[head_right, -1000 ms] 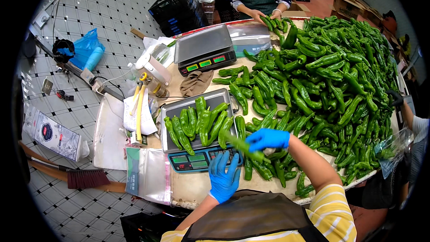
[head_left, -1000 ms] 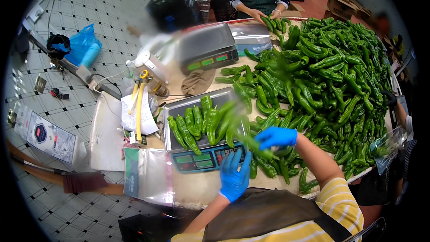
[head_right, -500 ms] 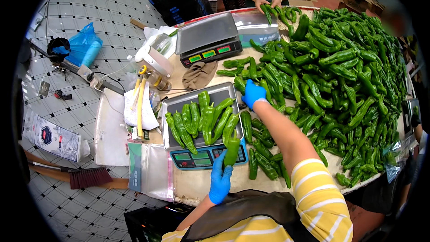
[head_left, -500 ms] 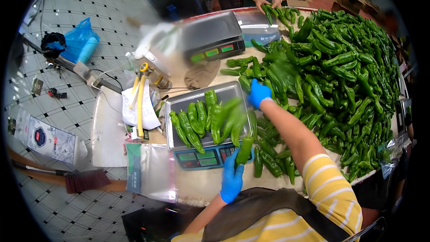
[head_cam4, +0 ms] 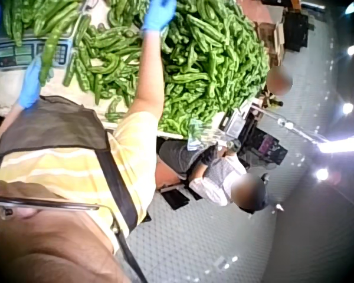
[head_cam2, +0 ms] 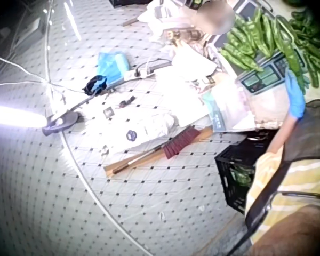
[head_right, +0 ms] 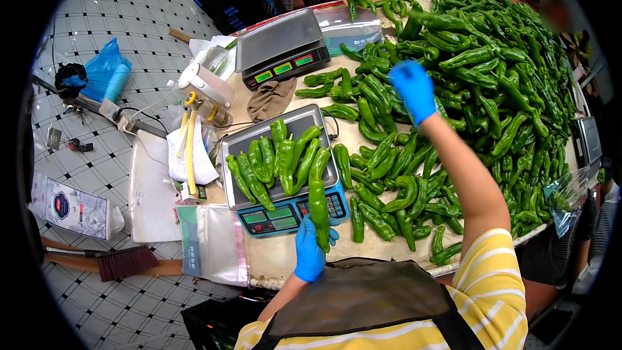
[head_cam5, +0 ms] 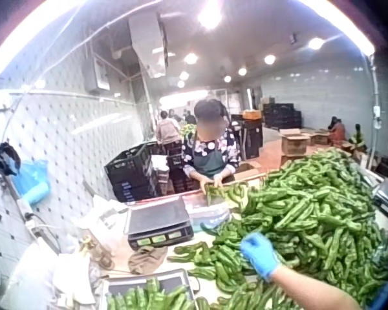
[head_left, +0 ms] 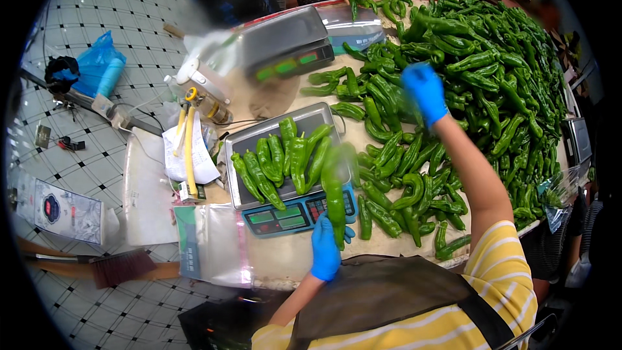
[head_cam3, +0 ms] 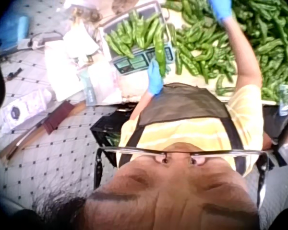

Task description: The person picks green peppers from a large pile, places them on a digital scale, transfers them into a plastic bag, and sets the bag aside. The process repeats continuously with multiple peppers handled at once.

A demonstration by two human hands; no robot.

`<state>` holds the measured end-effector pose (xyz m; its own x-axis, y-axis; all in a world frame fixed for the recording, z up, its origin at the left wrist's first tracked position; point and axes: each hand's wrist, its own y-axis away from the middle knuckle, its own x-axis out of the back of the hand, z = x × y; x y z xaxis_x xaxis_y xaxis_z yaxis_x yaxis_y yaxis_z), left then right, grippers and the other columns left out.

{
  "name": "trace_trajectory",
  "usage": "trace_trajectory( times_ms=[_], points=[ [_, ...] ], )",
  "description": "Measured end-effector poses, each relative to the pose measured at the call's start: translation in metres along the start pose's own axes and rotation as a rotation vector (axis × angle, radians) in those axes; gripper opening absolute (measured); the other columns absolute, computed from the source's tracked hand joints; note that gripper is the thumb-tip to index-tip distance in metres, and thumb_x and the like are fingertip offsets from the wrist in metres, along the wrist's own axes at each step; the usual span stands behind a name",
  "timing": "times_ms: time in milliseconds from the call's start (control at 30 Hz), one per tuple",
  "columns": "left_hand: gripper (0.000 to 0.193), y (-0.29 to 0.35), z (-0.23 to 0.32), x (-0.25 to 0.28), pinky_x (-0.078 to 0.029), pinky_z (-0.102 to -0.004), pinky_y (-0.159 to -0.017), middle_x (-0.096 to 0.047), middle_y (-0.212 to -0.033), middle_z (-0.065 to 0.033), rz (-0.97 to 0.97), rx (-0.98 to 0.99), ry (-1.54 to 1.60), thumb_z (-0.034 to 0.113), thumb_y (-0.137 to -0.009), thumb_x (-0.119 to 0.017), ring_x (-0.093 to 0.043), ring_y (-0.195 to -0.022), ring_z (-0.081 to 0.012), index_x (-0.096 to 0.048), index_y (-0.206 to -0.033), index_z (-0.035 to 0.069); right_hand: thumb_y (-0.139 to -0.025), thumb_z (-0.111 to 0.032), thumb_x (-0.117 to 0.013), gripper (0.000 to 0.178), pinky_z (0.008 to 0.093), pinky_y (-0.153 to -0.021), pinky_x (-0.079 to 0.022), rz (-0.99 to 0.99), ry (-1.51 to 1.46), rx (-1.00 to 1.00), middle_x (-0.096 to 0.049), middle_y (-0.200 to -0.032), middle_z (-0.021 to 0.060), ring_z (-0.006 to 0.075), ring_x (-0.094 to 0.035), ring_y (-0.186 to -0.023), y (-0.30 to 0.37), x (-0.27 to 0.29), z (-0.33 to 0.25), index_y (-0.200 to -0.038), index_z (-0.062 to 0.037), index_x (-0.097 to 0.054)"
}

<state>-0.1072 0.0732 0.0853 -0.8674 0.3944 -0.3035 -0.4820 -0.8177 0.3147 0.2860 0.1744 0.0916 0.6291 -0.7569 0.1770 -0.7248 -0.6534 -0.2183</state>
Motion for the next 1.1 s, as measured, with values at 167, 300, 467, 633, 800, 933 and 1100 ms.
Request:
trace_trajectory(
  times_ms=[167,300,467,633,800,933,1100],
  points=[
    [0.043,0.003,-0.006,0.002,-0.048,-0.0259,-0.063,-0.065,-0.103,-0.0126,0.035,0.01,0.008,0.038,-0.106,-0.032,-0.06,-0.075,-0.0135,-0.049,-0.123,0.003,-0.075,-0.034,-0.071,0.03,0.0443,-0.08,-0.054,-0.863,0.966,0.227,-0.07,-0.096,0.0179,0.036,-0.067,-0.089,0.119,-0.078,0.062,-0.093,-0.0096,-0.072],
    [0.043,0.01,-0.002,0.004,-0.047,-0.0253,-0.064,-0.066,-0.103,-0.0126,0.056,-0.018,-0.012,0.038,-0.106,-0.032,-0.06,-0.076,-0.0127,-0.049,-0.124,0.002,-0.068,-0.035,-0.071,0.032,0.0461,-0.076,-0.055,-0.895,1.047,0.098,-0.07,-0.09,0.0191,0.038,-0.068,-0.083,0.118,-0.085,0.056,-0.089,-0.0105,-0.073],
    [0.043,0.016,-0.005,0.017,-0.047,-0.0247,-0.063,-0.066,-0.103,-0.0123,0.077,-0.036,-0.052,0.038,-0.106,-0.032,-0.06,-0.075,-0.0123,-0.049,-0.124,0.004,-0.07,-0.039,-0.068,0.034,0.0394,-0.069,-0.054,-0.366,0.531,-0.036,-0.068,-0.081,0.0183,0.0312,-0.067,-0.073,0.042,0.013,-0.015,-0.08,-0.0061,-0.069],
    [0.043,0.013,-0.017,0.017,-0.048,-0.025,-0.062,-0.066,-0.104,-0.0133,0.047,-0.013,-0.051,0.039,-0.106,-0.032,-0.06,-0.074,-0.0128,-0.048,-0.124,0.004,-0.086,-0.042,-0.07,0.044,0.0259,-0.053,-0.044,0.214,-0.085,-0.207,-0.069,-0.087,0.0048,0.0127,-0.062,-0.065,-0.05,0.12,-0.044,-0.106,-0.0029,-0.064],
    [0.043,0.011,-0.014,0.007,-0.05,-0.0278,-0.063,-0.066,-0.104,-0.0153,0.013,0.002,-0.012,0.041,-0.105,-0.034,-0.062,-0.075,-0.016,-0.048,-0.123,0.004,-0.083,-0.025,-0.072,0.034,0.0268,-0.059,-0.05,-0.135,0.024,-0.152,-0.07,-0.09,0.0058,0.0127,-0.064,-0.069,0.029,0.101,-0.035,-0.107,-0.0026,-0.066],
    [0.042,0.012,-0.012,0.008,-0.051,-0.0294,-0.064,-0.066,-0.104,-0.0162,0.014,0.019,-0.008,0.041,-0.105,-0.035,-0.063,-0.076,-0.0179,-0.048,-0.123,0.005,-0.076,-0.032,-0.074,0.035,0.0418,-0.079,-0.054,-0.565,0.647,0.012,-0.069,-0.098,0.0167,0.0341,-0.067,-0.087,0.119,0.077,0.004,-0.101,-0.0072,-0.07],
    [0.041,0.012,-0.014,0.004,-0.052,-0.0311,-0.069,-0.064,-0.11,-0.0166,-0.031,0.074,0.063,0.037,-0.105,-0.037,-0.064,-0.081,-0.0191,-0.046,-0.128,0.004,-0.075,-0.029,-0.074,0.05,0.045,-0.083,-0.05,-0.494,1.022,0.172,-0.061,-0.105,0.0204,0.0378,-0.061,-0.098,0.209,0.066,0.03,-0.117,-0.0065,-0.061]
  ],
)
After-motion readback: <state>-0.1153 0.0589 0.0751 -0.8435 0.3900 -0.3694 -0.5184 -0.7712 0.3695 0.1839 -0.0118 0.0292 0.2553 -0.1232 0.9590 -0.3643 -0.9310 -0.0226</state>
